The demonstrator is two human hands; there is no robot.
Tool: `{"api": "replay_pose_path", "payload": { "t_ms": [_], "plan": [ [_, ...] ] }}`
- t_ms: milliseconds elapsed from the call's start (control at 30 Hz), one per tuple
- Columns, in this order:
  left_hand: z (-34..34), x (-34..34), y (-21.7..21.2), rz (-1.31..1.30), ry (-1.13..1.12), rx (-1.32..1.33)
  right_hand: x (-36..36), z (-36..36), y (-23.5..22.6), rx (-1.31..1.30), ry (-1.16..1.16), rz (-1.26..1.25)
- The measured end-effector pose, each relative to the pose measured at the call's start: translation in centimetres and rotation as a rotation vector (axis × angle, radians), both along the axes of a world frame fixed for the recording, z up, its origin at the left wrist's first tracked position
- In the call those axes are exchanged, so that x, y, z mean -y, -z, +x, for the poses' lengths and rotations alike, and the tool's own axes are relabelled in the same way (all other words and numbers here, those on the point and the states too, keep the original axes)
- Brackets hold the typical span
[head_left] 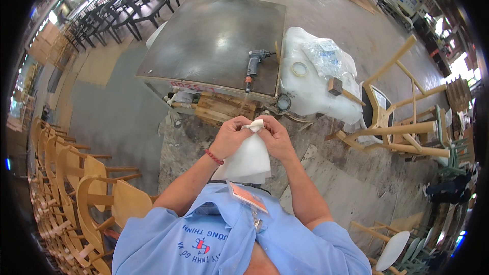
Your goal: The person sits on the floor, opens a green bottle, then walks to a large plastic bag filled with white foam pieces. They repeatedly pick up foam pieces, fold or tear them, and place them back into the bag.
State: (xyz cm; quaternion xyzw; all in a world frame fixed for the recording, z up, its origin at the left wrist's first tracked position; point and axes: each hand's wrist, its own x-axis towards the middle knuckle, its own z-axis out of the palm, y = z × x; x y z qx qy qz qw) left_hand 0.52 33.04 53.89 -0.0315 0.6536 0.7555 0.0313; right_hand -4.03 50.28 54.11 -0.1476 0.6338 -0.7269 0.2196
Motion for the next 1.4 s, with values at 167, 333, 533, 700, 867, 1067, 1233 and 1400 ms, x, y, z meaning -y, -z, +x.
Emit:
{"api": "replay_pose_path", "payload": {
  "t_ms": [167, 333, 533, 700, 867, 1067, 1233, 1400],
  "plan": [
    [-1.4, -0.3, -1.6, 0.143, 0.178, 0.183, -0.8, 0.9, 0.2, -0.04, 0.182, -0.064],
    [-2.7, 2.4, -3.0, 0.349, 0.421, 0.271, 0.7, 1.5, -1.1, -0.101, 0.293, -0.052],
    [-4.3, 5.9, -2.8, 0.278, 0.549, 0.336, 3.9, 2.3, -1.7, -0.109, 0.405, 0.129],
    [-4.7, 7.8, -2.2, 0.116, 0.65, 0.207, 4.9, 4.0, -2.1, 0.002, 0.38, 0.045],
    [-4.0, 7.0, -3.1, -0.192, 0.538, -0.028, 5.2, 5.2, -3.6, 0.11, 0.449, -0.033],
    [-1.4, 4.2, -3.2, -0.262, 0.397, -0.267, 2.9, 6.0, -4.3, 0.191, 0.4, 0.054],
    [-0.2, 2.5, -2.4, -0.158, 0.444, -0.263, 1.8, 7.8, -3.7, 0.109, 0.491, 0.053],
    [0.4, 1.4, -3.3, 0.014, 0.587, -0.087, 0.5, 9.7, -2.9, 0.103, 0.579, 0.039]
  ]
}}
